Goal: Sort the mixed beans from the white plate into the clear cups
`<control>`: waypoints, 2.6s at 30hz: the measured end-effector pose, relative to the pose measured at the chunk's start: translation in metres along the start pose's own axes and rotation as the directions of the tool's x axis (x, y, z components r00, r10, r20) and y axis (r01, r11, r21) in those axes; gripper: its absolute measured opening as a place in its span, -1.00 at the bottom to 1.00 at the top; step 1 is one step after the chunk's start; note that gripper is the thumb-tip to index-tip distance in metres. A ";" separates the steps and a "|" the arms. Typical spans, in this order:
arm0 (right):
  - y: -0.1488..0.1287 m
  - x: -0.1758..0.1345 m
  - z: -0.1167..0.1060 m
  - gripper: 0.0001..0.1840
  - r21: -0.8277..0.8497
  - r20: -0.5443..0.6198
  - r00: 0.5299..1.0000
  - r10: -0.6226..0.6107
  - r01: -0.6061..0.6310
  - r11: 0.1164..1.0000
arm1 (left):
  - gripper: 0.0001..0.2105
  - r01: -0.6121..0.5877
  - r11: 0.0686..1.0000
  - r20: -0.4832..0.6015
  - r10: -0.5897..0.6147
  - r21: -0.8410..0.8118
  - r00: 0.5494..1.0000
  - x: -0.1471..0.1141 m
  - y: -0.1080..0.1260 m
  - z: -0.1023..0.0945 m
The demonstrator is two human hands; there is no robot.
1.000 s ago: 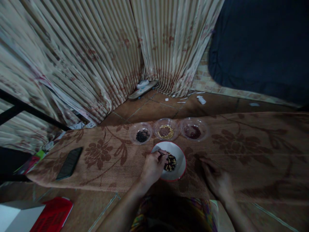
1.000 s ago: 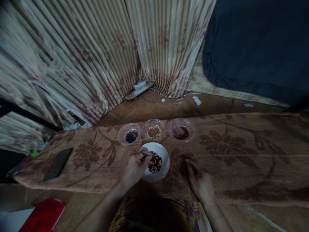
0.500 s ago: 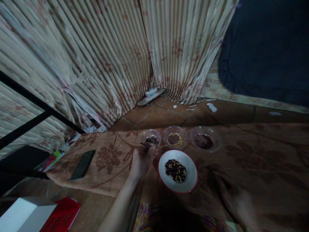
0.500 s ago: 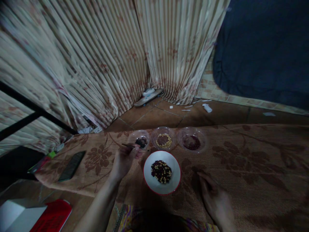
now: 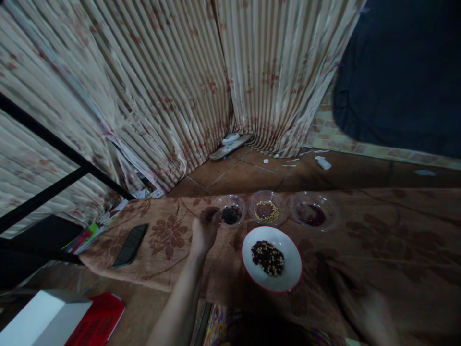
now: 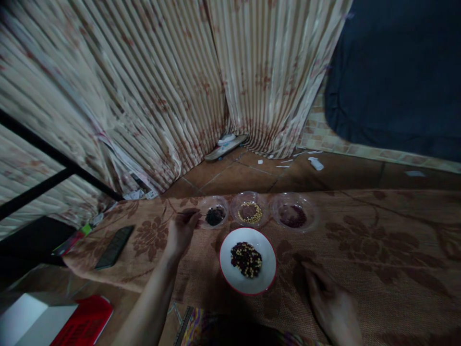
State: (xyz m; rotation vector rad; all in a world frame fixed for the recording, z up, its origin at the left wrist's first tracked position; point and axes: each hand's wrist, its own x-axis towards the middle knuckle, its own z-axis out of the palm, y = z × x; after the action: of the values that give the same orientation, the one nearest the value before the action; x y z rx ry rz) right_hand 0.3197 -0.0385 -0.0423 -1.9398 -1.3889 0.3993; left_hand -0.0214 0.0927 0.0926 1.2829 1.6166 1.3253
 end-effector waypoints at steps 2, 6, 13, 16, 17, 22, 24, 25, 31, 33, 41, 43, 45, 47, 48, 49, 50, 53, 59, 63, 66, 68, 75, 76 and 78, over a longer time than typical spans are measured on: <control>-0.004 0.000 -0.001 -0.50 0.010 0.010 1.000 0.013 -0.013 1.000 | -0.78 -0.006 1.000 0.080 0.007 -0.016 0.997 -0.017 0.008 0.005; -0.010 0.000 -0.002 -0.54 0.015 -0.008 1.000 0.003 -0.002 1.000 | -0.81 0.053 0.994 0.326 -0.018 -0.098 0.945 -0.053 0.011 0.028; -0.015 -0.001 -0.004 -0.56 0.064 0.005 1.000 -0.012 0.012 0.998 | -0.88 0.038 0.999 0.469 -0.035 0.005 0.883 -0.082 -0.008 0.063; -0.017 -0.001 -0.004 -0.56 0.081 -0.013 1.000 -0.013 0.014 0.997 | -0.89 -0.037 0.997 0.474 0.000 0.070 0.880 -0.080 -0.012 0.065; -0.017 -0.001 -0.004 -0.55 0.081 -0.015 1.000 -0.010 0.012 0.997 | -0.89 -0.059 0.994 0.473 0.010 0.088 0.881 -0.079 -0.013 0.066; -0.015 -0.001 -0.004 -0.54 0.078 0.002 1.000 -0.012 0.012 0.997 | -0.88 -0.121 0.985 0.469 0.049 0.126 0.882 -0.076 -0.012 0.067; -0.015 -0.001 -0.004 -0.54 0.084 0.002 1.000 -0.008 0.008 0.996 | -0.89 -0.130 0.983 0.464 0.055 0.132 0.884 -0.075 -0.011 0.068; -0.016 -0.001 -0.004 -0.54 0.084 0.004 1.000 -0.003 0.003 0.996 | -0.89 -0.132 0.982 0.464 0.055 0.136 0.884 -0.075 -0.011 0.069; -0.017 -0.001 -0.005 -0.52 0.072 0.035 0.999 0.033 -0.036 0.997 | -0.88 -0.145 0.977 0.472 0.055 0.157 0.880 -0.074 -0.014 0.071; -0.017 -0.001 -0.005 -0.52 0.076 0.035 0.999 0.029 -0.032 0.997 | -0.88 -0.162 0.973 0.475 0.067 0.162 0.877 -0.074 -0.015 0.071; -0.017 -0.001 -0.005 -0.55 0.098 0.015 1.000 0.012 -0.014 0.995 | -0.90 -0.163 0.975 0.476 0.072 0.153 0.877 -0.073 -0.013 0.072; -0.019 0.000 -0.006 -0.55 0.104 0.015 1.000 0.020 -0.022 0.994 | -0.90 -0.160 0.974 0.477 0.066 0.160 0.876 -0.073 -0.012 0.072; -0.020 0.000 -0.006 -0.54 0.104 0.011 1.000 0.021 -0.022 0.994 | -0.90 -0.163 0.972 0.481 0.064 0.168 0.875 -0.074 -0.011 0.072; -0.021 0.000 -0.006 -0.54 0.104 0.004 1.000 0.011 -0.011 0.995 | -0.90 -0.169 0.970 0.479 0.066 0.174 0.875 -0.074 -0.010 0.072; -0.021 0.000 -0.006 -0.54 0.103 0.003 1.000 0.008 -0.008 0.995 | -0.90 -0.172 0.969 0.479 0.069 0.175 0.875 -0.074 -0.009 0.072; -0.021 0.000 -0.006 -0.54 0.102 0.003 1.000 0.007 -0.007 0.995 | -0.90 -0.175 0.969 0.477 0.072 0.175 0.876 -0.074 -0.009 0.072; -0.020 0.000 -0.006 -0.53 0.098 0.004 1.000 0.008 -0.008 0.995 | -0.90 -0.176 0.969 0.474 0.074 0.174 0.877 -0.074 -0.009 0.072; -0.019 -0.001 -0.006 -0.54 0.090 0.009 1.000 0.005 -0.006 0.996 | -0.90 -0.168 0.972 0.462 0.075 0.164 0.884 -0.074 -0.011 0.073; -0.021 0.001 -0.006 -0.55 0.106 0.018 1.000 0.010 -0.011 0.994 | -0.90 -0.159 0.975 0.459 0.072 0.154 0.885 -0.074 -0.013 0.073; -0.022 0.001 -0.005 -0.52 0.120 0.010 0.999 0.034 -0.035 0.992 | -0.90 -0.163 0.974 0.458 0.074 0.157 0.886 -0.074 -0.013 0.073; -0.021 0.000 -0.006 -0.54 0.127 0.012 0.999 0.030 -0.032 0.991 | -0.90 -0.162 0.977 0.458 0.080 0.142 0.885 -0.075 -0.014 0.073; -0.021 0.000 -0.006 -0.56 0.127 0.013 1.000 0.023 -0.024 0.992 | -0.90 -0.167 0.977 0.462 0.088 0.133 0.882 -0.074 -0.015 0.073; -0.020 -0.001 -0.005 -0.54 0.109 0.001 1.000 0.008 -0.008 0.994 | -0.89 -0.173 0.976 0.462 0.094 0.132 0.882 -0.074 -0.015 0.073; -0.020 -0.001 -0.005 -0.54 0.107 -0.002 1.000 0.009 -0.009 0.994 | -0.89 -0.173 0.976 0.461 0.094 0.132 0.882 -0.075 -0.015 0.073; -0.019 0.000 -0.005 -0.55 0.108 0.002 1.000 0.010 -0.010 0.994 | -0.89 -0.174 0.976 0.461 0.094 0.134 0.882 -0.075 -0.016 0.073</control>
State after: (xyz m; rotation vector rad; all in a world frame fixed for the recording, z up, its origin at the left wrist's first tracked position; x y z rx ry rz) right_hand 0.3090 -0.0374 -0.0253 -1.8596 -1.3319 0.4715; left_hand 0.0627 0.0431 0.0529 1.6903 1.3469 0.8810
